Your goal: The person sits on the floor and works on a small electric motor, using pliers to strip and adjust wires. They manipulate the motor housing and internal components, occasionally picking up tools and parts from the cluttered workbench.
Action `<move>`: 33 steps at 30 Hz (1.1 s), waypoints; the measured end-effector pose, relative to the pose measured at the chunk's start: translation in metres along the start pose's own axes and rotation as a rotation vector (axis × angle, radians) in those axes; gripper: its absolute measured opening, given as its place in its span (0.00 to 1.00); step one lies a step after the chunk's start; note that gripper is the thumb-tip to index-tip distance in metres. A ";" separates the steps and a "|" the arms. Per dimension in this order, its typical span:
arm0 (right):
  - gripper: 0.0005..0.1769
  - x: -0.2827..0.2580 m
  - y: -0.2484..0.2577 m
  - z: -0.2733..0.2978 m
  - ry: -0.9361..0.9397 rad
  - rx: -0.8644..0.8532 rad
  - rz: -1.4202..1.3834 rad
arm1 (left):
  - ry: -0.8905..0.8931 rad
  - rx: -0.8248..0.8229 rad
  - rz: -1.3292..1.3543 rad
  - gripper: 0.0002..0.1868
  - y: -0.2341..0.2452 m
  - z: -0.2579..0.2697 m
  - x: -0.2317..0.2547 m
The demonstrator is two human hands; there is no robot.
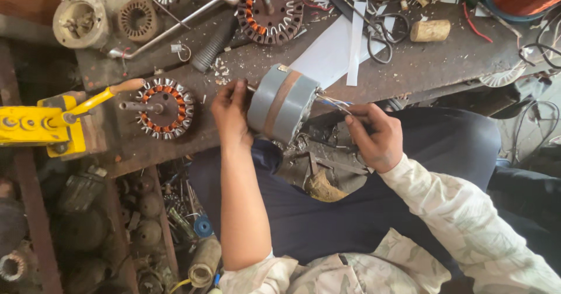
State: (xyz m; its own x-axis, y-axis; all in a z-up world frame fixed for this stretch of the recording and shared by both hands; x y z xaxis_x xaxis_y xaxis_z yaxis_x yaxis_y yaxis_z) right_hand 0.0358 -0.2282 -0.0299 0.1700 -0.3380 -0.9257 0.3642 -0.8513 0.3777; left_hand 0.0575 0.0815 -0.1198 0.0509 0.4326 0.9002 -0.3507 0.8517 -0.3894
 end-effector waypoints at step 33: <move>0.12 0.038 -0.015 0.002 -0.206 -0.088 -0.931 | -0.646 -0.125 -1.234 0.21 -0.130 0.078 0.090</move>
State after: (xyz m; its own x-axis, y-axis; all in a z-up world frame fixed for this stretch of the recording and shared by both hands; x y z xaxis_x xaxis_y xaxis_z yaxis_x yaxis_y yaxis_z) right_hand 0.0349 -0.2289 -0.0707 -0.3836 0.3880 -0.8381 0.3413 -0.7837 -0.5190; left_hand 0.0346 -0.0133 0.0275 -0.1843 -0.7883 0.5870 -0.3097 0.6134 0.7265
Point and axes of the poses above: each hand's wrist, its own z-axis away from the middle knuckle, its own y-axis out of the back of the hand, x = y × z, the point moved 4 cm from there along -z, towards the middle knuckle, and after that the axes turned 14 degrees about -x, right-handed, at the moved point
